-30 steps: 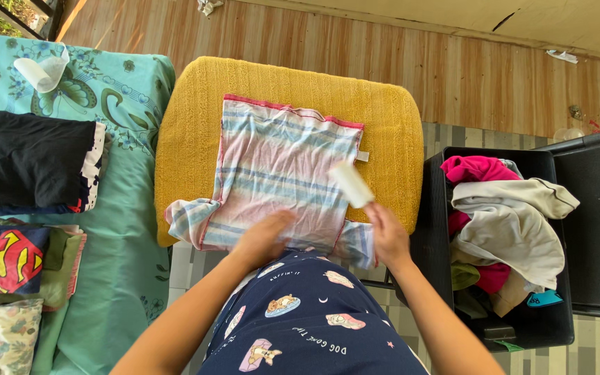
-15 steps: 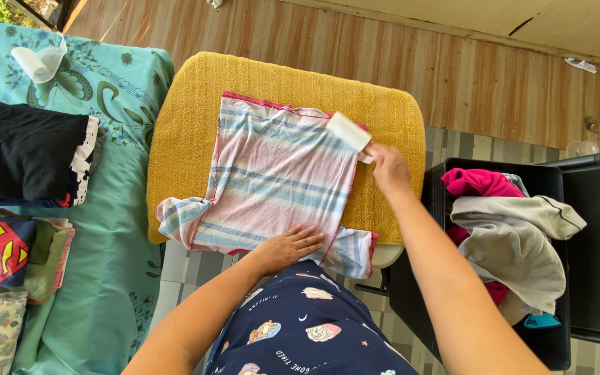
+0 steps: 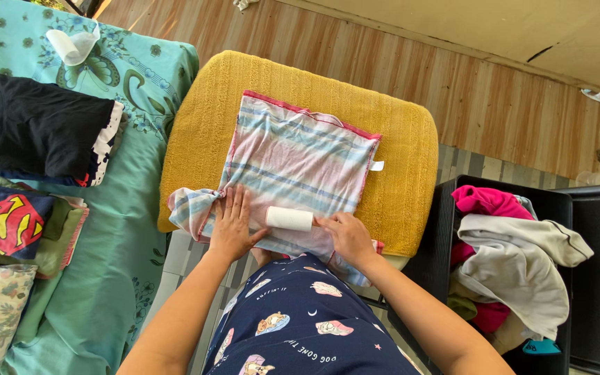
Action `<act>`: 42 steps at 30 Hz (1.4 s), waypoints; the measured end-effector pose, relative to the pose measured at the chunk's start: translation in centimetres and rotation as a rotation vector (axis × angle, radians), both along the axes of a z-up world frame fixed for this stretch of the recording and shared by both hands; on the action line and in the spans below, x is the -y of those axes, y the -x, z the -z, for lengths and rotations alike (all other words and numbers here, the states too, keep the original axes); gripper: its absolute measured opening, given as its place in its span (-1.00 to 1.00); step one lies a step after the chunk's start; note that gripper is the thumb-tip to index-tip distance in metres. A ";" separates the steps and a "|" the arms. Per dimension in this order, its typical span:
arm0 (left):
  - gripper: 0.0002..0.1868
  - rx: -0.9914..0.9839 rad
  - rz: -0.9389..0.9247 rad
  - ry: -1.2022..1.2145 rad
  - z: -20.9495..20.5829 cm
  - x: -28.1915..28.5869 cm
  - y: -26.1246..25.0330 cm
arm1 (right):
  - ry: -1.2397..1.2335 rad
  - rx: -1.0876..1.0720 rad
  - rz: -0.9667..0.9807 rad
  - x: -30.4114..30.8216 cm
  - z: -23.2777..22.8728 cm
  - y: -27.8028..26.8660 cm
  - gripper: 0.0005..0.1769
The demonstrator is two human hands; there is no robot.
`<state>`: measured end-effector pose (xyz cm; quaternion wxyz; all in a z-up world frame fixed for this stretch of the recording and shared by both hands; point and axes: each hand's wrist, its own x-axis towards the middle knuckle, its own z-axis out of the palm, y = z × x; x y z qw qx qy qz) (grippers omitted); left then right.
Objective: The person uses a lint roller to remove debris from a black shirt and a striped t-shirt on a yellow surface, then folds the black shirt and the striped t-shirt by hand.
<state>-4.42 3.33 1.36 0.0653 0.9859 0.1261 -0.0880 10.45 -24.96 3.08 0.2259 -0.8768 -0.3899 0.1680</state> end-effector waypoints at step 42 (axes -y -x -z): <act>0.23 -0.042 -0.180 0.116 -2.6 -9.4 -1.8 | -0.261 0.289 0.532 -21.9 4.3 -20.6 -0.70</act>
